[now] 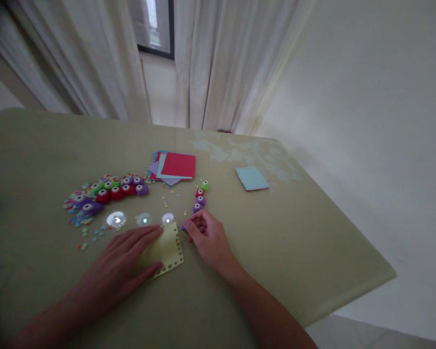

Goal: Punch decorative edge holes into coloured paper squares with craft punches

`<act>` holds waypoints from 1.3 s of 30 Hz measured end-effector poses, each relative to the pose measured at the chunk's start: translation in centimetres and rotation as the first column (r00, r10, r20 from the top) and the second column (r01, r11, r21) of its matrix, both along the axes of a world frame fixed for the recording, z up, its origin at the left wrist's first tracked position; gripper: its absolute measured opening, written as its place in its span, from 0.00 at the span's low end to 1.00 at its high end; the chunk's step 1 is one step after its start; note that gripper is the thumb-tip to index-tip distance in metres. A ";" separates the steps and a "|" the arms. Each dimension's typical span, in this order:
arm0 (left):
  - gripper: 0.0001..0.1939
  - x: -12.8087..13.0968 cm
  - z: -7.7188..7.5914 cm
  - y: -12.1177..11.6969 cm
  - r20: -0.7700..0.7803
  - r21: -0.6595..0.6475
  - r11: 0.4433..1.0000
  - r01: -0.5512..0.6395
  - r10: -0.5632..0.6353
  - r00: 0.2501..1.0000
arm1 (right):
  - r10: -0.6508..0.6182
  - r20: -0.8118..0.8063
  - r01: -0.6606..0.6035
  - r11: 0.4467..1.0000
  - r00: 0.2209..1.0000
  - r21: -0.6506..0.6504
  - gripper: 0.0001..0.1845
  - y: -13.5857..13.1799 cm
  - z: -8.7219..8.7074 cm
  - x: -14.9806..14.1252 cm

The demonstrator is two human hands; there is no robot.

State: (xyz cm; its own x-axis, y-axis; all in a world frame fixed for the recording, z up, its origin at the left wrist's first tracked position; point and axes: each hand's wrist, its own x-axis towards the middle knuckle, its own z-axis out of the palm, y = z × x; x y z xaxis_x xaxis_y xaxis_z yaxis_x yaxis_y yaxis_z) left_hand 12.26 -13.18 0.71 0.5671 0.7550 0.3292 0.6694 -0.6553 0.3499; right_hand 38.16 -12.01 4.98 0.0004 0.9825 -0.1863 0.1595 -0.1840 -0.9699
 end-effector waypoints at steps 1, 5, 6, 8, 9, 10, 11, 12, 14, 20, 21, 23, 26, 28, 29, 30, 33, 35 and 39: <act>0.31 0.1 0.0 0.0 0.006 -0.003 1.000 0.008 -0.008 1.000 | -0.004 -0.005 0.004 1.000 1.000 0.004 0.20 0.0 0.0 0.0; 0.29 0.2 0.0 -0.3 0.012 -0.010 0.999 0.033 -0.033 0.999 | -0.007 -0.019 0.007 1.000 1.000 0.008 0.21 0.1 -0.2 -0.1; 0.29 0.2 0.0 -0.3 0.010 -0.010 0.999 0.034 -0.034 0.999 | -0.004 -0.024 0.004 1.000 1.000 0.007 0.21 0.1 -0.2 -0.1; 0.29 0.2 0.0 -0.4 0.006 -0.014 0.999 0.034 -0.034 0.999 | 0.002 -0.034 -0.001 1.000 0.999 0.008 0.21 0.1 -0.2 -0.1; 0.29 0.2 0.1 -0.4 0.004 -0.015 0.999 0.035 -0.035 0.999 | 0.004 -0.038 -0.003 1.000 0.999 0.010 0.22 0.0 -0.3 -0.1; 0.29 0.2 0.1 -0.4 0.004 -0.015 0.999 0.037 -0.037 0.999 | 0.006 -0.041 -0.006 1.000 0.999 0.013 0.22 0.0 -0.3 -0.2; 0.29 0.2 0.1 -0.4 0.005 -0.012 0.999 0.041 -0.041 0.999 | 0.007 -0.045 -0.006 1.000 0.999 0.015 0.22 0.0 -0.3 -0.2; 0.29 0.2 0.1 -0.3 0.007 -0.008 0.999 0.043 -0.043 0.999 | 0.006 -0.048 -0.005 1.000 0.999 0.017 0.22 0.0 -0.4 -0.2; 0.29 0.2 0.0 -0.3 0.012 0.005 0.999 0.049 -0.049 0.999 | 0.003 -0.053 -0.002 1.000 0.999 0.017 0.22 0.0 -0.4 -0.2; 0.28 0.3 -0.1 -0.3 0.014 0.028 0.998 0.053 -0.054 0.998 | -0.008 -0.063 0.009 1.000 0.998 0.018 0.22 0.0 -0.6 -0.3; 0.28 0.4 -0.1 -0.3 0.013 0.035 0.998 0.054 -0.054 0.998 | -0.006 -0.061 0.007 1.000 0.998 0.019 0.22 0.0 -0.6 -0.3; 0.27 0.4 0.1 -0.4 0.011 0.051 0.997 0.062 -0.062 0.998 | -0.001 -0.050 0.001 1.000 0.999 0.019 0.22 -0.1 -0.6 -0.3; 0.26 0.6 0.3 -0.4 0.016 0.083 0.994 0.067 -0.068 0.998 | 0.008 0.020 -0.008 1.000 1.000 0.020 0.22 -0.1 -0.5 -0.2; 0.26 0.7 0.4 -0.3 0.014 0.101 0.993 0.068 -0.069 0.997 | 0.013 0.094 -0.016 0.999 0.996 0.031 0.21 -0.2 -0.4 -0.2; 0.25 0.7 0.4 -0.3 0.012 0.107 0.992 0.069 -0.071 0.997 | 0.015 0.126 -0.020 0.999 0.992 0.041 0.21 -0.2 -0.4 -0.2; 0.25 0.8 0.5 -0.3 0.010 0.112 0.991 0.073 -0.075 0.997 | 0.017 0.150 -0.025 0.998 0.988 0.052 0.20 -0.3 -0.4 -0.2; 0.26 0.8 0.6 -0.2 0.011 0.108 0.991 0.078 -0.080 0.997 | 0.018 0.181 -0.032 0.997 0.983 0.074 0.20 -0.4 -0.3 -0.2; 0.27 0.8 0.6 -0.2 0.009 0.109 0.990 0.088 -0.090 0.996 | 0.010 0.176 -0.024 0.997 0.984 0.079 0.20 -0.4 -0.4 -0.3; 0.29 0.7 0.5 -0.3 -0.019 0.124 0.985 0.117 -0.116 0.993 | -0.015 0.131 0.005 0.997 0.991 0.075 0.19 -0.3 -0.5 -0.2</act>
